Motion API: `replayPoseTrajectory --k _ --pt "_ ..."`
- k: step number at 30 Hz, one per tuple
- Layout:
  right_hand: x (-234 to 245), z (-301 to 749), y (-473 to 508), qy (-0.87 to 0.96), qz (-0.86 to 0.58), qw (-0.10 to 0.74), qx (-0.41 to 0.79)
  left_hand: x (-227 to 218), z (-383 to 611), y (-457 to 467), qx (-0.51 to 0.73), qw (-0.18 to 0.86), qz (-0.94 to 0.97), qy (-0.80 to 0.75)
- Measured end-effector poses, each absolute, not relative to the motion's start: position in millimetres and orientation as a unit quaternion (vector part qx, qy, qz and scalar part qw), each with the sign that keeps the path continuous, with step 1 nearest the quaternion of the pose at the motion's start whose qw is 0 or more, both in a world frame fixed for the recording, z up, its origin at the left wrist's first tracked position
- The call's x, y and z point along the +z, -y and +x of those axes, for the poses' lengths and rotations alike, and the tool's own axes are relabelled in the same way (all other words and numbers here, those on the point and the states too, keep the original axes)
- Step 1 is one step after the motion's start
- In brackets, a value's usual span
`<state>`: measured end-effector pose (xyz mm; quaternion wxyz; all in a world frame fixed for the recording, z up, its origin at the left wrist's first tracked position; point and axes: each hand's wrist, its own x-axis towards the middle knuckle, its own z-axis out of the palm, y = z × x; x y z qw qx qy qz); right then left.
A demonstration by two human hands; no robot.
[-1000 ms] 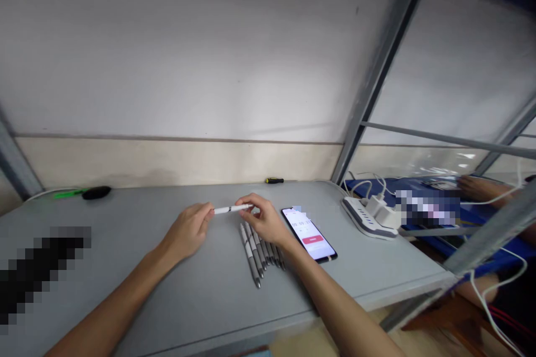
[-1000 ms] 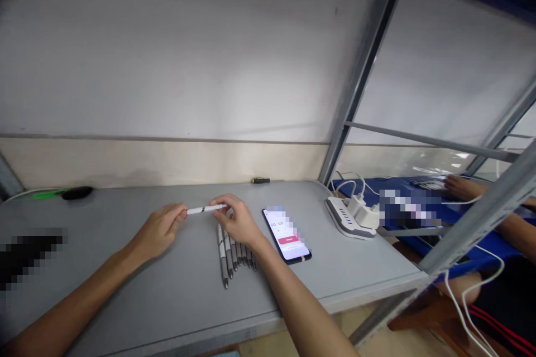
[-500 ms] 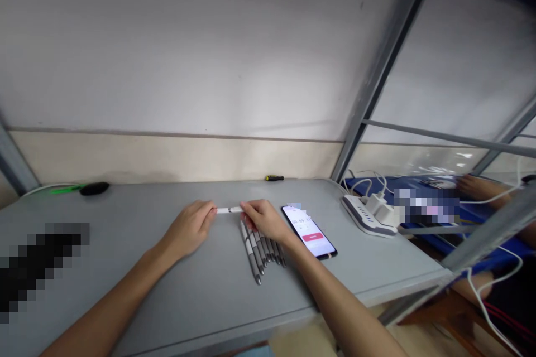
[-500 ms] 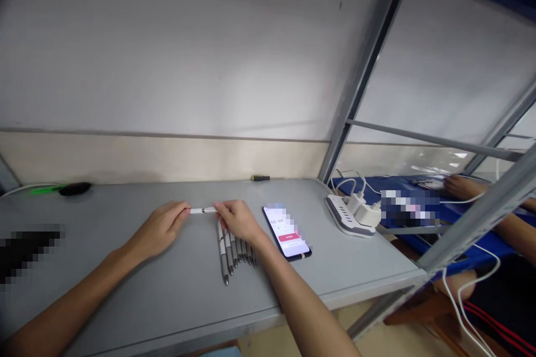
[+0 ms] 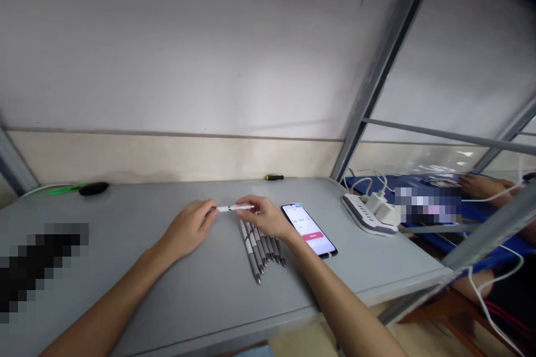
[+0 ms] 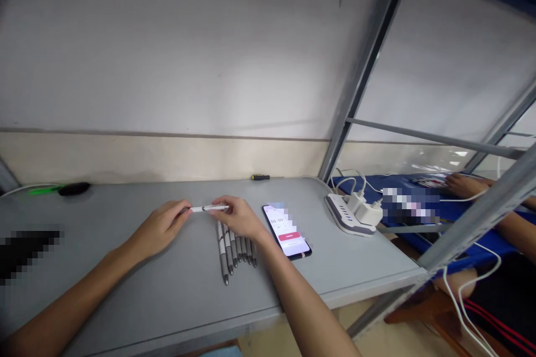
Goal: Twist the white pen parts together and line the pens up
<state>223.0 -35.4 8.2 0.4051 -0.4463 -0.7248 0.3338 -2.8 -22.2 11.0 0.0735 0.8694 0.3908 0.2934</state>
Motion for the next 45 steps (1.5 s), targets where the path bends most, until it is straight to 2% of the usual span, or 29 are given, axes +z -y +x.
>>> replayPoseTrajectory --k 3,7,11,16,22,28,36,45 --pt "8.3 223.0 35.8 0.722 -0.457 0.389 0.345 8.5 -3.2 20.7 0.293 0.074 0.874 -0.382" --pt "9.0 222.5 35.7 0.724 -0.439 0.431 0.312 5.3 -3.9 18.6 0.289 0.071 0.877 -0.378" --pt "9.5 222.6 35.4 0.730 -0.466 0.384 0.320 4.7 -4.4 17.6 0.282 0.073 0.880 -0.375" --pt "10.7 220.7 37.8 0.738 -0.440 0.425 0.285 4.1 -4.8 17.8 0.256 0.079 0.886 -0.378" --pt "9.3 219.1 39.3 0.751 -0.456 0.388 0.278 2.2 -4.9 18.2 0.264 0.061 0.882 -0.386" --pt "8.0 219.7 38.3 0.753 -0.448 0.401 0.267 0.7 -6.2 17.6 0.254 0.062 0.885 -0.385" --pt "6.8 221.9 35.2 0.774 -0.477 0.400 0.116 -3.7 -5.9 14.1 0.264 0.058 0.883 -0.383" --pt "-3.0 232.4 26.0 0.737 -0.550 0.391 0.047 1.8 -8.0 14.3 0.278 0.044 0.880 -0.382"
